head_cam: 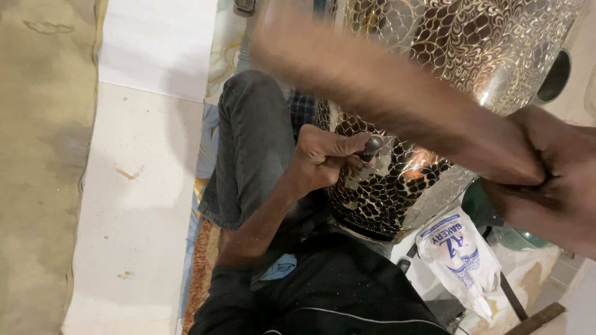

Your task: The person sits on the floor with a large engraved brass vase held between the legs and repeatedly strikes a small punch held against the vase surface using a wooden mallet, working the decorative pattern across the metal. The person then rubs the vase surface by hand before resuming hammering.

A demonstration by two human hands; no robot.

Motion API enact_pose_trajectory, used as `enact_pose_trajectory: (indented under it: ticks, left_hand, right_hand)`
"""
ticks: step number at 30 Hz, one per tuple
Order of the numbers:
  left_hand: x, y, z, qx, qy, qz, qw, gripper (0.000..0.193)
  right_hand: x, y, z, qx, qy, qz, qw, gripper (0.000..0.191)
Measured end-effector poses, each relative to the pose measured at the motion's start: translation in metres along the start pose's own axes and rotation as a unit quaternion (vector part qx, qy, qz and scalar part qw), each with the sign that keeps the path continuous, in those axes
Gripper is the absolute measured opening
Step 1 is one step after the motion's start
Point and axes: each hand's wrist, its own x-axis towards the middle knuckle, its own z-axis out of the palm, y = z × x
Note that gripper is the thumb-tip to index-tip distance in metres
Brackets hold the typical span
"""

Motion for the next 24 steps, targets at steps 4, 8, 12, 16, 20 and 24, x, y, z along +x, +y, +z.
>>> enact_pose_trajectory:
  ticks: [4,8,12,16,20,24]
  left_hand:
    - [-0.001,-0.001,-0.002,0.012,-0.014,0.016,1.000,0.074]
    - [0.001,-0.001,-0.003,0.028,-0.007,-0.003,1.000,0.069]
    - [0.002,-0.002,-0.004,0.018,-0.016,0.024,0.999,0.066]
    - [0.001,-0.006,-0.004,-0.006,-0.023,0.012,1.000,0.065]
    - [0.000,-0.011,-0.003,0.108,-0.004,0.034,0.994,0.064]
    - [-0.002,-0.012,-0.004,-0.018,-0.009,0.005,1.000,0.056]
  right_hand:
    - [0.002,0.006,0.008,-0.077,-0.037,-0.017,0.996,0.036]
    - [0.004,0.018,0.013,-0.041,-0.018,-0.020,0.999,0.046]
    - [0.004,0.024,0.013,-0.039,-0.022,-0.057,0.997,0.038]
    - [0.001,0.016,0.009,-0.075,0.000,-0.020,0.997,0.046]
    - [0.001,0.001,0.004,-0.070,0.006,-0.055,0.996,0.039]
    - [-0.002,-0.008,0.005,-0.002,0.042,-0.029,0.999,0.036]
